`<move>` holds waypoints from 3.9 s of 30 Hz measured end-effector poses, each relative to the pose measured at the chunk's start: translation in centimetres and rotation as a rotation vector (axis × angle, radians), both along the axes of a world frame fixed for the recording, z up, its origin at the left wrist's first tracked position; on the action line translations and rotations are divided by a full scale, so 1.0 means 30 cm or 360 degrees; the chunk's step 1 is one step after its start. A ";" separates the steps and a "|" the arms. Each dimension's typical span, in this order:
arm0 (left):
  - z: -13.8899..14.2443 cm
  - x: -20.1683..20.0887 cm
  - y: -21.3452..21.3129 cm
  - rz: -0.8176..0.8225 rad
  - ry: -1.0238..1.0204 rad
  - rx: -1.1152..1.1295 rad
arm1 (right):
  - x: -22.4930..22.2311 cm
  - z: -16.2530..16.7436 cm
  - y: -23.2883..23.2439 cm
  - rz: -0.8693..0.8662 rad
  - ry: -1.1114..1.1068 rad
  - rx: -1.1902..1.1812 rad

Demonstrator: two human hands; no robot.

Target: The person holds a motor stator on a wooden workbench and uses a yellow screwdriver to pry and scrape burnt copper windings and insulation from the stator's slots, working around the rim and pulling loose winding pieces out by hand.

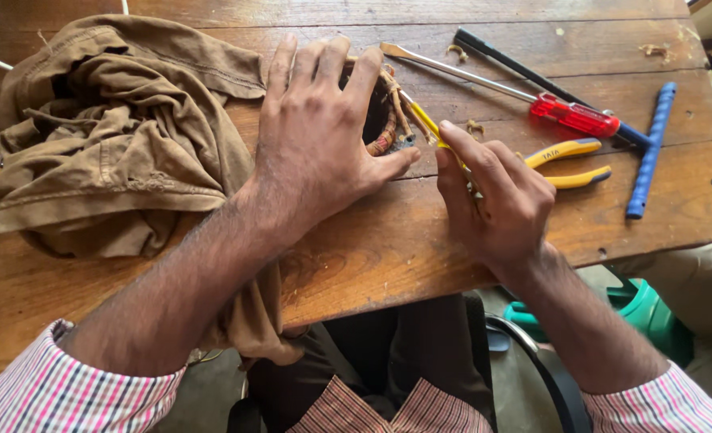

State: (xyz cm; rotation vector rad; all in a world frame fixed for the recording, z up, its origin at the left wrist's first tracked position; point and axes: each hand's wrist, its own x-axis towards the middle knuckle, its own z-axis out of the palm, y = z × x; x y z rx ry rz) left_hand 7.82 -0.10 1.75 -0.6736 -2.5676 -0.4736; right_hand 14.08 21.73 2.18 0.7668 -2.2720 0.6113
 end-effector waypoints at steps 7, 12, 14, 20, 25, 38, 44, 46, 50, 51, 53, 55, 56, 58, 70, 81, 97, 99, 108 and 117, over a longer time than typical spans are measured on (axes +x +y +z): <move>-0.005 -0.009 0.001 -0.0010 -0.0004 -0.0024 | -0.014 -0.011 -0.004 -0.0003 0.0005 0.0009; 0.001 -0.008 0.000 -0.0031 -0.0139 -0.0008 | -0.012 -0.007 -0.017 -0.0029 -0.0047 0.0056; 0.003 -0.007 0.002 -0.0027 -0.0122 -0.0003 | -0.007 0.004 -0.029 -0.0015 -0.0135 0.0017; 0.012 -0.014 -0.001 -0.0009 0.0004 -0.0156 | -0.015 0.074 -0.059 -0.0006 -0.1227 -0.0799; 0.030 -0.002 -0.005 -0.0042 -0.0010 -0.0064 | -0.052 0.096 -0.073 0.0143 -0.1853 -0.1357; 0.053 -0.015 0.015 0.0053 -0.0160 -0.0163 | -0.085 0.066 -0.137 0.0055 -0.1688 -0.1603; 0.044 -0.030 0.004 0.0115 -0.0135 -0.0161 | -0.105 0.040 -0.157 0.0082 -0.1560 -0.1435; 0.045 -0.035 -0.001 0.0120 -0.0136 -0.0139 | -0.126 0.056 -0.159 0.0110 -0.1715 -0.1696; 0.048 -0.035 -0.004 0.0124 -0.0124 -0.0123 | -0.183 0.112 -0.135 0.0224 -0.2438 -0.2477; 0.049 -0.034 -0.003 0.0127 -0.0102 -0.0137 | -0.188 0.119 -0.130 0.0283 -0.2523 -0.2590; 0.050 -0.031 -0.005 0.0103 -0.0121 -0.0112 | -0.182 0.118 -0.132 0.0301 -0.2457 -0.2535; 0.051 -0.028 -0.006 0.0099 -0.0129 -0.0087 | -0.164 0.106 -0.142 0.0208 -0.2173 -0.2202; 0.050 -0.028 -0.006 0.0106 -0.0128 -0.0078 | -0.160 0.104 -0.145 0.0166 -0.2112 -0.2090; 0.049 -0.029 -0.004 0.0132 -0.0134 -0.0109 | -0.156 0.105 -0.151 0.0087 -0.1982 -0.1865; 0.031 -0.044 0.017 0.0284 -0.0140 -0.0153 | -0.180 -0.005 -0.159 0.0007 -0.0577 -0.0262; 0.037 -0.045 -0.008 0.0255 -0.0127 -0.0140 | -0.146 0.036 -0.197 -0.0277 -0.0135 0.0139; -0.022 -0.140 -0.079 -0.0094 -0.0197 0.0088 | -0.200 -0.017 -0.239 0.0095 -0.0292 -0.0835; -0.043 -0.148 -0.076 -0.0084 -0.0159 0.0083 | -0.199 -0.025 -0.244 0.0095 -0.0275 -0.0841; -0.013 -0.113 -0.053 0.0070 -0.0139 0.0104 | -0.187 -0.036 -0.296 0.0092 -0.0107 -0.0680; -0.057 -0.120 -0.064 0.0131 0.0096 -0.0030 | -0.181 -0.008 -0.342 0.0126 -0.0246 -0.0840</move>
